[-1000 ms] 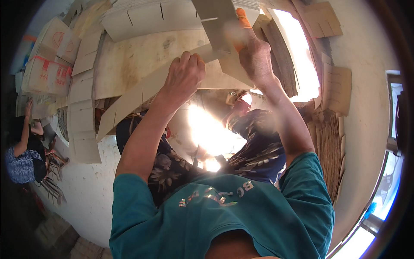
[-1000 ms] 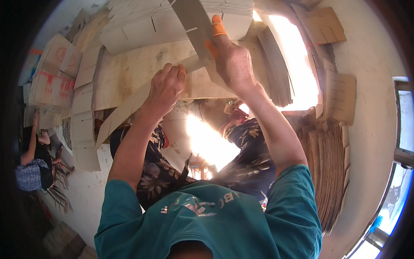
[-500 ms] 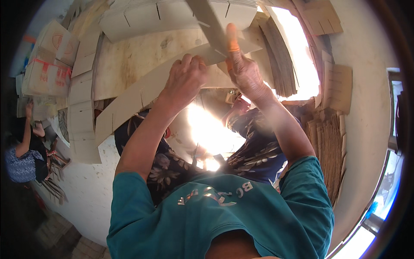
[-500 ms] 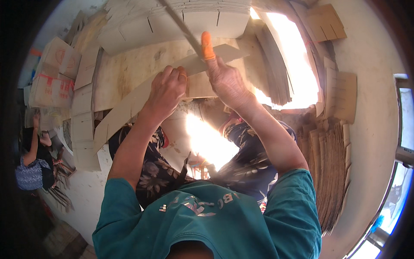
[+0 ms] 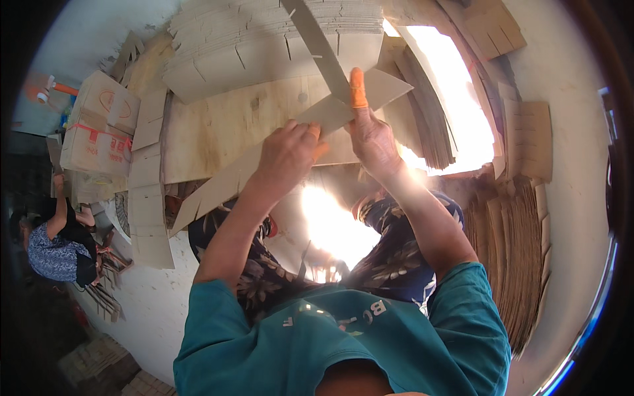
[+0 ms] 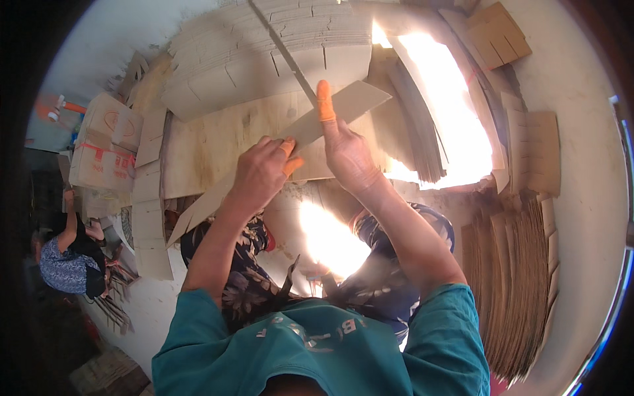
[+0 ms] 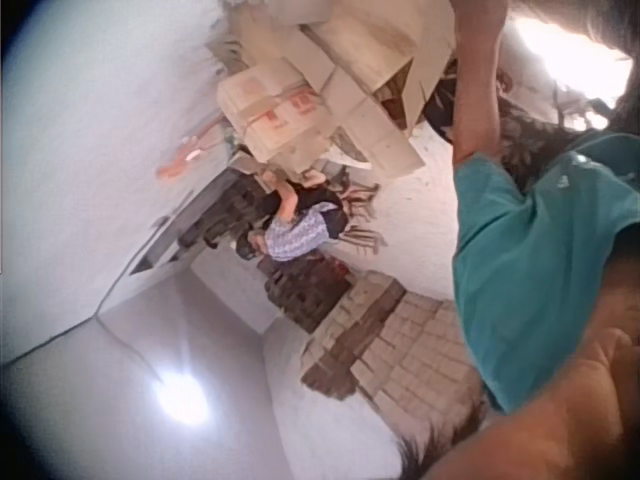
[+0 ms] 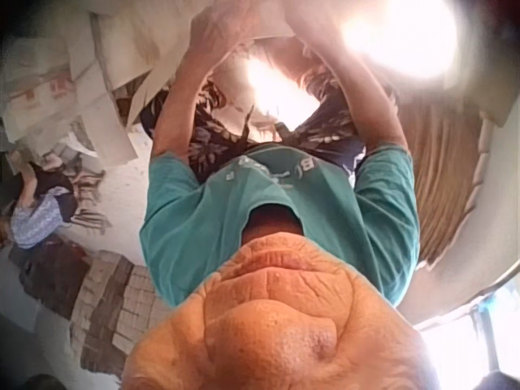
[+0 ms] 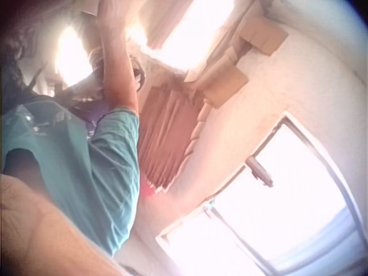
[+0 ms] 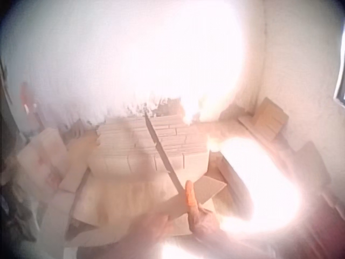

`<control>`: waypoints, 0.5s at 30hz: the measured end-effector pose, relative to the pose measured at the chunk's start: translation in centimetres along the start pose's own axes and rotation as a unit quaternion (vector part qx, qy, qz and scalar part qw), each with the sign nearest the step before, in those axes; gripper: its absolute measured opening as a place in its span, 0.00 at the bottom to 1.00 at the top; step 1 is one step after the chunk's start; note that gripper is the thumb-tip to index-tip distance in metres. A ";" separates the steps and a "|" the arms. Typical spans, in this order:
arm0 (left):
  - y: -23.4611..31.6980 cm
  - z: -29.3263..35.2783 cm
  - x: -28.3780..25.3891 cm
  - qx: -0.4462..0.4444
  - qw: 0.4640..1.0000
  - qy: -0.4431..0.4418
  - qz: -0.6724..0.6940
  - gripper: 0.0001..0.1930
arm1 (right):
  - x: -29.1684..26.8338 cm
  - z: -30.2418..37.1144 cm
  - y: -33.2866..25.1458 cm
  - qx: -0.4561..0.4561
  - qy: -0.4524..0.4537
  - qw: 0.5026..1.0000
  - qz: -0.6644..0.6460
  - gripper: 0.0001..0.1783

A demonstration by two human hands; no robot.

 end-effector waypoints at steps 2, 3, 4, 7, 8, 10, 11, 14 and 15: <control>-1.0 -1.6 -1.1 -0.058 0.994 0.004 0.097 0.22 | -1.3 0.0 0.6 0.014 0.041 0.999 0.010 0.54; -2.2 -3.1 -1.6 -0.077 0.990 0.010 0.114 0.24 | -1.8 -0.1 1.0 0.034 0.045 0.998 -0.001 0.54; -3.6 -4.6 -1.8 -0.097 0.987 0.016 0.131 0.25 | -2.3 -0.1 1.2 0.053 0.048 0.997 -0.013 0.54; -9.2 -9.4 -0.3 -0.108 0.991 0.042 -0.061 0.27 | -2.9 -0.7 2.1 0.100 0.068 0.992 -0.025 0.54; -10.9 -10.9 0.7 -0.097 0.989 0.029 -0.107 0.28 | -3.1 -0.8 2.3 0.109 0.076 0.991 -0.029 0.54; -12.7 -13.4 2.6 -0.072 0.985 0.005 -0.154 0.27 | -3.6 -1.1 2.7 0.119 0.093 0.988 -0.036 0.54; -13.2 -14.2 3.5 -0.061 0.982 -0.007 -0.177 0.27 | -3.8 -1.3 2.7 0.117 0.100 0.987 -0.040 0.54; -14.0 -15.9 6.0 -0.042 0.976 -0.002 -0.213 0.23 | -4.0 -1.6 3.3 0.126 0.098 0.986 -0.053 0.54; -14.4 -16.3 6.6 -0.050 0.973 -0.003 -0.227 0.22 | -3.9 -1.7 3.5 0.130 0.092 0.986 -0.058 0.54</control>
Point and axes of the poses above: each hand's wrist, its own z-axis away from the middle knuckle, its own x-axis out of the palm, y = z × x, the point moved 4 cm from there along -z, towards the middle knuckle, and after that the axes turned 2 degrees about x, right-handed, at the moved point
